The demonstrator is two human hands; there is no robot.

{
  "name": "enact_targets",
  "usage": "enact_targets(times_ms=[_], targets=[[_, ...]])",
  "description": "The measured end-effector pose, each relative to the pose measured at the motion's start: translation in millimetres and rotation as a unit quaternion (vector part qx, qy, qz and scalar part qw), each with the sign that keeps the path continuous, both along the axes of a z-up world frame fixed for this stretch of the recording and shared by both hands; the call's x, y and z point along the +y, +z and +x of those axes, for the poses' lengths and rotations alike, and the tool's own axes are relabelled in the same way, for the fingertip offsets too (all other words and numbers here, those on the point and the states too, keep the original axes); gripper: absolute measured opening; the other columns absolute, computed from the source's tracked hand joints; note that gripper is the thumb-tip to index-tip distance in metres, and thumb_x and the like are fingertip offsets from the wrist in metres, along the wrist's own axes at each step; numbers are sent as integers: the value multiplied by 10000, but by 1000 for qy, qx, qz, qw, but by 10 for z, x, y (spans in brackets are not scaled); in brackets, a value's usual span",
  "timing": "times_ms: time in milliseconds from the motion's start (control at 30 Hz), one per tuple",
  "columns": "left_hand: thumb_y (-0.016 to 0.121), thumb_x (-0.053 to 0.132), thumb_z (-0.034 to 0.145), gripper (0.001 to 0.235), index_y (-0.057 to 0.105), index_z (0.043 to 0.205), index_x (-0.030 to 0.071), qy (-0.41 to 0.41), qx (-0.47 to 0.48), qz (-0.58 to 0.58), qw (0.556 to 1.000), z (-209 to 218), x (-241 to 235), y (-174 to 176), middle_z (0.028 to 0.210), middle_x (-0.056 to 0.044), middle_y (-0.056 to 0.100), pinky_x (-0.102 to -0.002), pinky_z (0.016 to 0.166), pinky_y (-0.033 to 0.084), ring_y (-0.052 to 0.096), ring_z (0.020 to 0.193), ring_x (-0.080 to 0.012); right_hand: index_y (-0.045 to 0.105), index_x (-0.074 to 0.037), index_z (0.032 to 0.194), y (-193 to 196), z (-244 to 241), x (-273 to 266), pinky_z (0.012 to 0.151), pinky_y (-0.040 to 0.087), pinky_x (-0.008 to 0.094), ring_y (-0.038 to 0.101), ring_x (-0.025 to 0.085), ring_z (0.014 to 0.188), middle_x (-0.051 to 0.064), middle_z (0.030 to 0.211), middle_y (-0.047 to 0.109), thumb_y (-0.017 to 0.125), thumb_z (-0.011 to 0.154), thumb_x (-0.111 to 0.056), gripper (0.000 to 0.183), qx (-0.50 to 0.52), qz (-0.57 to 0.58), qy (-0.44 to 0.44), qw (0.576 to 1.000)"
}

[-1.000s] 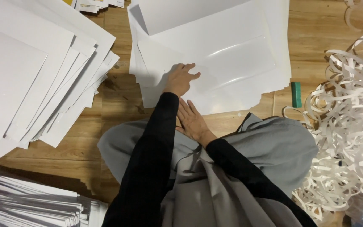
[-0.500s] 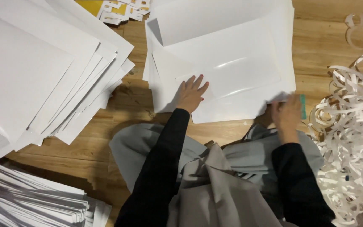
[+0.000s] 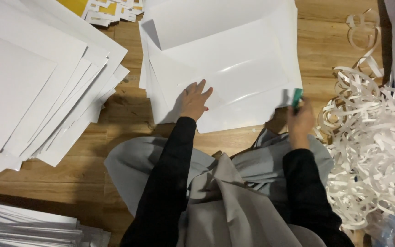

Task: The person sits on the floor and applies glue to the edges of white paper sheets using a green glue stick. They then press the glued edges together to bond the sheets, repeating the process for multiple pieces.

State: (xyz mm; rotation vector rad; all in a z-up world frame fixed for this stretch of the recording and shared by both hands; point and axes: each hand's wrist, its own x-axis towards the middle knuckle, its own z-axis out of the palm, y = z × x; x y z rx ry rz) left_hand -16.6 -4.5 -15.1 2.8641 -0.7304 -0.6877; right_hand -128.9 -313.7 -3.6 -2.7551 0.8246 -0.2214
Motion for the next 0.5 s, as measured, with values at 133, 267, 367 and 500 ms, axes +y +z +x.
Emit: enact_targets(times_ms=[133, 267, 367, 500], targets=[[604, 327, 826, 616, 310, 1367, 325, 0, -63, 42, 997, -5, -130, -252, 1465, -27, 154, -518, 966, 361, 229, 1307, -261, 429, -84, 1295, 70, 51, 1261, 714, 488, 473, 586, 380, 851, 197, 884, 582, 536, 820, -18, 491, -9, 29, 222, 975], [537, 283, 880, 522, 332, 1354, 355, 57, -76, 55, 994, 24, -323, -678, 1476, -33, 159, -580, 900, 387, 241, 1300, -292, 514, -236, 1168, -213, 60, 1785, 594, 495, 381, 588, 298, 735, 99, 812, 535, 464, 812, -110, 382, 10, -66, 396, 916], [509, 256, 885, 501, 337, 1336, 394, 83, -75, 66, 991, 103, -309, -772, 1484, -30, 150, -621, 847, 393, 248, 1290, -327, 570, -261, 1094, -411, 122, 1580, 615, 506, 357, 596, 277, 757, 77, 834, 528, 496, 826, -166, 294, 44, -65, 391, 917], [519, 199, 884, 515, 343, 1332, 384, 65, -93, 91, 989, 3, -320, -482, 1474, -49, 175, -619, 833, 397, 256, 1277, -308, 322, -253, 1352, -166, 232, 1122, 735, 508, 455, 621, 340, 881, 144, 963, 576, 550, 820, -154, 588, 113, -20, 295, 949]])
